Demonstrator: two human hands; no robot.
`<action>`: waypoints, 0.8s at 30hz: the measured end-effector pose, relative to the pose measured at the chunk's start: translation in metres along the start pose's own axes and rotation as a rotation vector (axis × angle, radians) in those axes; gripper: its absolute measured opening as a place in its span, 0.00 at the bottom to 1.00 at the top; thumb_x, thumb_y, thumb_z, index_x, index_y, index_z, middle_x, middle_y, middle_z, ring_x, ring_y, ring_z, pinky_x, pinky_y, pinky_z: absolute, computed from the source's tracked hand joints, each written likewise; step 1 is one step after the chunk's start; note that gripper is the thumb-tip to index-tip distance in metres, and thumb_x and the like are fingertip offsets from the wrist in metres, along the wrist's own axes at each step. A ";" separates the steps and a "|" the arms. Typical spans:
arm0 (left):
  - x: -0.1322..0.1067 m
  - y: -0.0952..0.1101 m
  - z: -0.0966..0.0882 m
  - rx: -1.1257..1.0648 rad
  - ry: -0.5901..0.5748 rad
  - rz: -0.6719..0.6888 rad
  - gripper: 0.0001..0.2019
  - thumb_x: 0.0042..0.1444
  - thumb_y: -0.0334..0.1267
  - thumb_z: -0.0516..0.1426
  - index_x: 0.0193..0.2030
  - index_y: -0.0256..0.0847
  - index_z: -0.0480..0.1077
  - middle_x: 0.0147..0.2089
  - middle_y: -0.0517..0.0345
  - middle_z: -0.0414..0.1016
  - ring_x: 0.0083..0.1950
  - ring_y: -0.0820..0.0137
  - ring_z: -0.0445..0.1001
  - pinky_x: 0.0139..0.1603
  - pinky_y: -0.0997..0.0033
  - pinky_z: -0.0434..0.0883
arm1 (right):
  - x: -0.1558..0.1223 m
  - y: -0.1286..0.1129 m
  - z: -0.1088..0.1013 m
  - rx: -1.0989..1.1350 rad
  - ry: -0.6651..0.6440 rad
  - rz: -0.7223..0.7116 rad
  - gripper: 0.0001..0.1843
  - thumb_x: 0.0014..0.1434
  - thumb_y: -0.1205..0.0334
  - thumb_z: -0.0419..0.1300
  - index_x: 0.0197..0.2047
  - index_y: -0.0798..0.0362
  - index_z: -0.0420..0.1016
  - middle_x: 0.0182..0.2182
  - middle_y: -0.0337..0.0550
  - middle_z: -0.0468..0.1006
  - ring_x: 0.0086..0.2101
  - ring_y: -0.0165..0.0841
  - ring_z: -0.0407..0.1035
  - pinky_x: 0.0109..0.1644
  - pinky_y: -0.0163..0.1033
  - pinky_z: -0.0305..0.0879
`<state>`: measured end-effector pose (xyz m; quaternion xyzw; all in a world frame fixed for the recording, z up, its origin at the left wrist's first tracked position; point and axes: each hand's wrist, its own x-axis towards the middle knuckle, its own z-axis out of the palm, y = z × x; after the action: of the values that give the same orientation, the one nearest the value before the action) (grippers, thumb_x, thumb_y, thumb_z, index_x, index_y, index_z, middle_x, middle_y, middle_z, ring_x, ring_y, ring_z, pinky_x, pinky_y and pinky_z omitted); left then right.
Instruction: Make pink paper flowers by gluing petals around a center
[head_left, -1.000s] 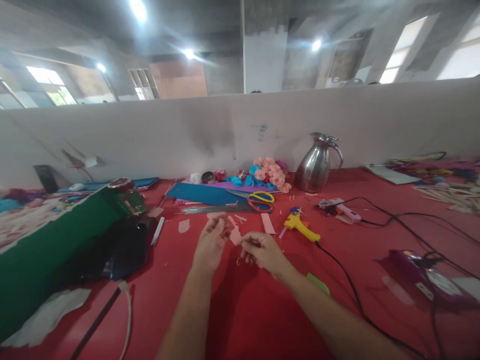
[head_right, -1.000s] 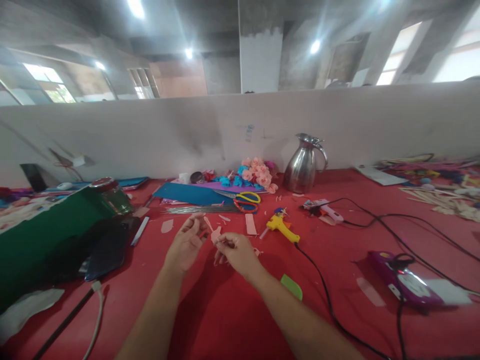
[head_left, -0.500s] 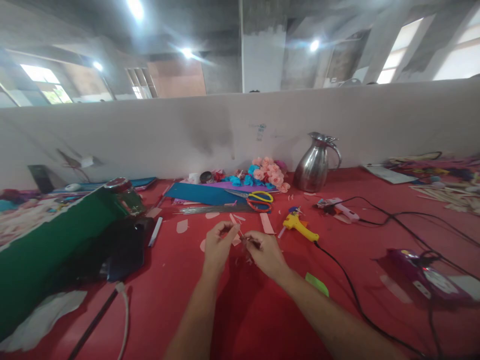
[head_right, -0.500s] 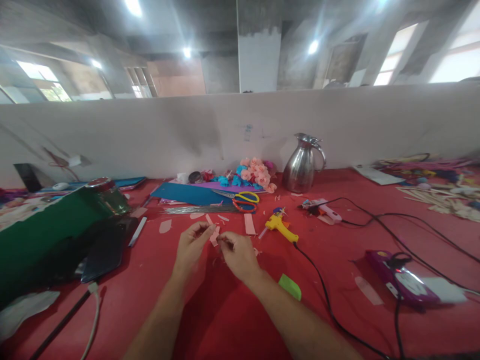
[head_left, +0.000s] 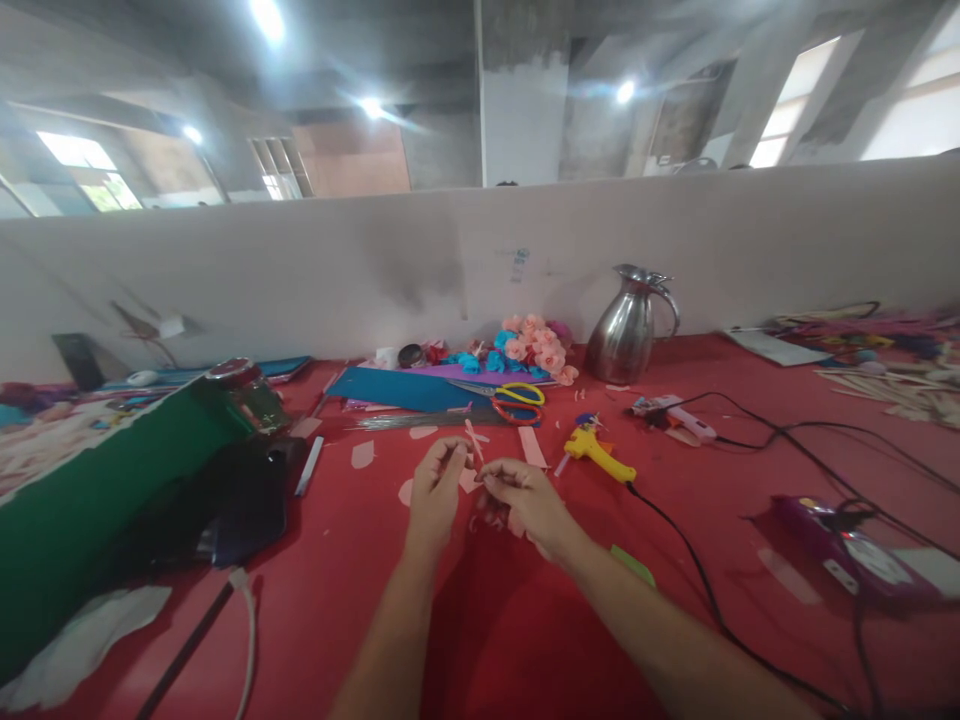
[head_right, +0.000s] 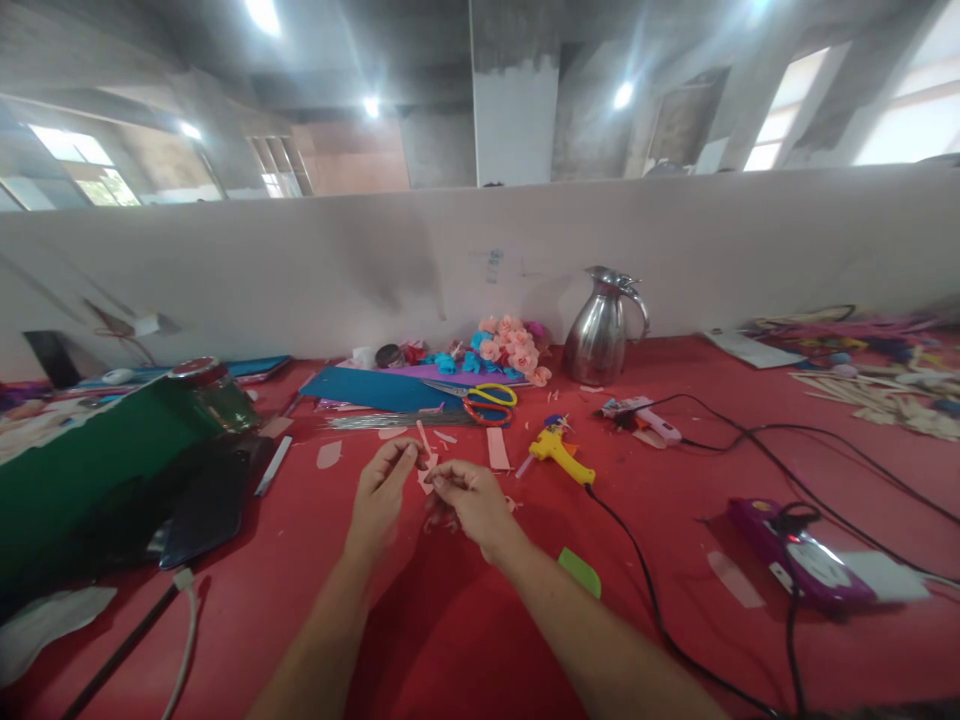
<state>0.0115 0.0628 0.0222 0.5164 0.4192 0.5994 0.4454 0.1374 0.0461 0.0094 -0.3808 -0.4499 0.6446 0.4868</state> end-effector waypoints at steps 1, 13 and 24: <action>0.000 0.000 0.000 -0.001 0.010 0.008 0.07 0.53 0.42 0.57 0.30 0.41 0.71 0.28 0.59 0.69 0.32 0.72 0.66 0.36 0.74 0.64 | 0.000 0.000 0.000 0.012 0.000 0.002 0.20 0.43 0.46 0.64 0.32 0.54 0.70 0.20 0.37 0.74 0.18 0.27 0.66 0.22 0.32 0.57; 0.001 -0.007 -0.004 -0.036 -0.054 -0.109 0.10 0.46 0.44 0.61 0.28 0.38 0.75 0.26 0.58 0.71 0.27 0.72 0.68 0.27 0.74 0.65 | 0.001 0.006 0.001 -0.008 -0.050 0.001 0.19 0.45 0.46 0.63 0.30 0.54 0.69 0.19 0.36 0.72 0.19 0.28 0.66 0.25 0.34 0.59; -0.001 -0.002 -0.002 -0.019 -0.051 -0.132 0.09 0.45 0.42 0.62 0.27 0.37 0.74 0.23 0.59 0.70 0.27 0.72 0.68 0.28 0.73 0.65 | 0.004 0.008 0.003 -0.125 -0.011 -0.070 0.11 0.47 0.53 0.60 0.28 0.53 0.70 0.18 0.35 0.71 0.18 0.28 0.64 0.23 0.35 0.59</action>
<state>0.0095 0.0621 0.0194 0.4986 0.4351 0.5591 0.4995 0.1318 0.0489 0.0028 -0.3910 -0.5050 0.6000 0.4818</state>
